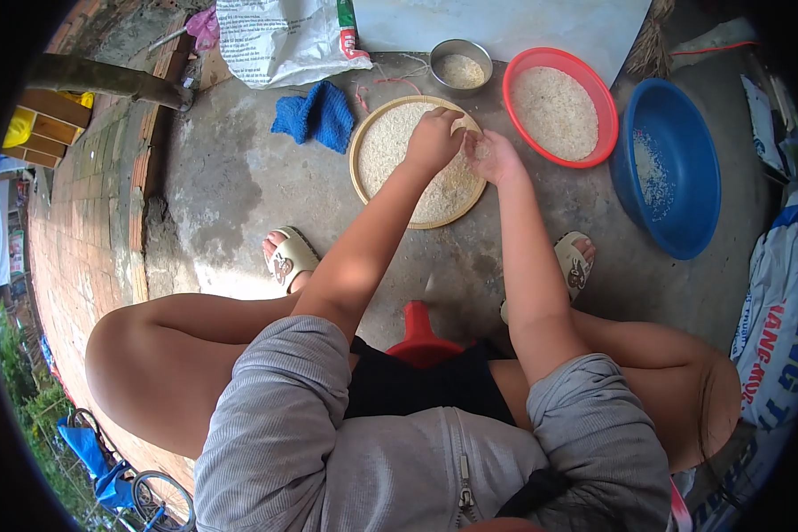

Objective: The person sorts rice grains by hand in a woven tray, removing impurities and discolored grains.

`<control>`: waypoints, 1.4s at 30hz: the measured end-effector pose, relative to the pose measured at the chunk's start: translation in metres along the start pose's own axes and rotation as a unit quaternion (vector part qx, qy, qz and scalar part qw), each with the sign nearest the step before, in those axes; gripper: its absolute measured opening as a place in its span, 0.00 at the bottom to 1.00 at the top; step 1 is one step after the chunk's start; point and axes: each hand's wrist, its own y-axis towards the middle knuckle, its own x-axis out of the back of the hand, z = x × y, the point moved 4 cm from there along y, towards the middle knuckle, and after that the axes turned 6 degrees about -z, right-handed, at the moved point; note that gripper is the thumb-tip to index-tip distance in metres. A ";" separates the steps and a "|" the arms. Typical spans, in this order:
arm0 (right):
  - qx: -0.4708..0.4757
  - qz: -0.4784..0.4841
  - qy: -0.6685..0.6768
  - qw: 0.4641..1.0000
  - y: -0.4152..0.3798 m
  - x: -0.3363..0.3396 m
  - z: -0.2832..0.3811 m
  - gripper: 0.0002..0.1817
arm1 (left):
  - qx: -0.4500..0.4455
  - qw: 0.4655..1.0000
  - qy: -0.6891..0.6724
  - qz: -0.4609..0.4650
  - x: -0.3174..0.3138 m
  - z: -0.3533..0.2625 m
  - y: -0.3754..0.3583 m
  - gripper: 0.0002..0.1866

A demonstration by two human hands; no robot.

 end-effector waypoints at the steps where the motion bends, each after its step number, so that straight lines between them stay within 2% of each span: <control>1: 0.021 -0.011 -0.003 1.000 0.005 0.006 0.006 0.19 | 0.013 0.999 0.001 0.029 -0.005 0.009 -0.004 0.15; 2: 0.021 -0.011 -0.003 1.000 0.009 0.013 0.011 0.19 | 0.013 0.999 0.001 0.030 -0.009 0.015 -0.008 0.15; 5: 0.067 -0.037 0.014 0.997 0.008 0.025 0.026 0.19 | -0.026 0.993 0.042 0.107 -0.031 0.022 -0.029 0.17; 6: 0.067 -0.038 0.014 0.997 0.008 0.027 0.028 0.19 | -0.025 0.993 0.042 0.108 -0.037 0.020 -0.037 0.17; 9: 0.083 -0.052 0.015 0.995 0.009 0.031 0.028 0.19 | -0.113 0.990 0.058 0.063 -0.051 0.008 -0.059 0.16; 10: 0.079 -0.051 0.020 0.995 0.010 0.031 0.026 0.19 | -0.113 0.990 0.058 0.063 -0.055 0.006 -0.065 0.16; 12: 0.076 -0.049 0.025 0.996 0.011 0.030 0.023 0.20 | -0.105 0.976 0.071 0.180 -0.067 0.003 -0.076 0.14; 16: 0.069 -0.059 0.028 0.995 0.013 0.030 0.020 0.21 | -0.122 0.971 0.042 0.203 -0.064 0.010 -0.069 0.08; 17: 0.079 -0.070 0.018 0.994 0.012 0.031 0.021 0.21 | -0.087 0.984 0.009 0.154 -0.060 0.017 -0.063 0.05; 18: 0.087 -0.080 0.008 0.993 0.012 0.030 0.021 0.21 | -0.087 0.984 0.009 0.154 -0.055 0.020 -0.056 0.05; 20: 0.085 -0.077 -0.010 0.993 0.010 0.024 0.019 0.21 | -0.016 0.997 -0.036 0.064 -0.030 0.022 -0.033 0.05; 22: 0.081 -0.073 -0.027 0.994 0.006 0.016 0.013 0.21 | 0.015 0.998 -0.063 0.024 -0.013 0.015 -0.013 0.06; 24: 0.065 -0.041 -0.035 0.996 0.001 0.004 0.006 0.20 | 0.022 0.997 -0.076 0.018 -0.002 -0.002 0.001 0.07; 26: 0.079 -0.011 -0.032 0.996 0.005 -0.005 0.003 0.20 | 0.050 0.982 -0.142 0.112 -0.003 -0.020 0.008 0.09; 27: 0.093 0.019 -0.029 0.995 0.002 -0.013 0.002 0.19 | -0.010 0.987 -0.116 0.111 -0.006 -0.026 0.009 0.10; 28: 0.094 0.018 -0.030 0.995 -0.002 -0.017 0.002 0.19 | -0.011 0.987 -0.117 0.110 -0.006 -0.026 0.010 0.10; 30: 0.090 -0.026 -0.040 0.995 -0.005 -0.019 0.002 0.17 | -0.058 0.993 -0.101 -0.006 0.003 -0.024 0.011 0.08; 31: 0.090 -0.026 -0.040 0.995 -0.001 -0.015 0.003 0.17 | -0.058 0.993 -0.101 -0.007 0.004 -0.019 0.009 0.08; 33: -0.003 -0.013 0.056 0.998 0.006 -0.006 0.002 0.17 | -0.017 0.997 -0.041 0.061 0.003 -0.002 0.003 0.09; 34: -0.003 -0.012 0.055 0.998 0.008 0.001 0.004 0.17 | -0.017 0.997 -0.041 0.060 0.002 0.003 -0.003 0.09; 36: 0.032 -0.031 0.031 0.999 0.009 0.014 0.008 0.17 | -0.048 0.988 -0.042 0.143 -0.007 0.009 -0.023 0.11; 38: 0.030 -0.035 0.044 0.998 0.015 0.024 0.010 0.18 | -0.118 0.980 -0.041 0.153 -0.023 0.011 -0.046 0.14; 40: 0.028 -0.041 0.057 0.997 0.017 0.028 0.010 0.18 | -0.190 0.974 -0.041 0.118 -0.029 0.001 -0.068 0.13; 42: 0.034 -0.057 0.087 0.994 0.017 0.028 0.011 0.19 | -0.173 0.975 -0.020 0.138 -0.039 -0.004 -0.091 0.11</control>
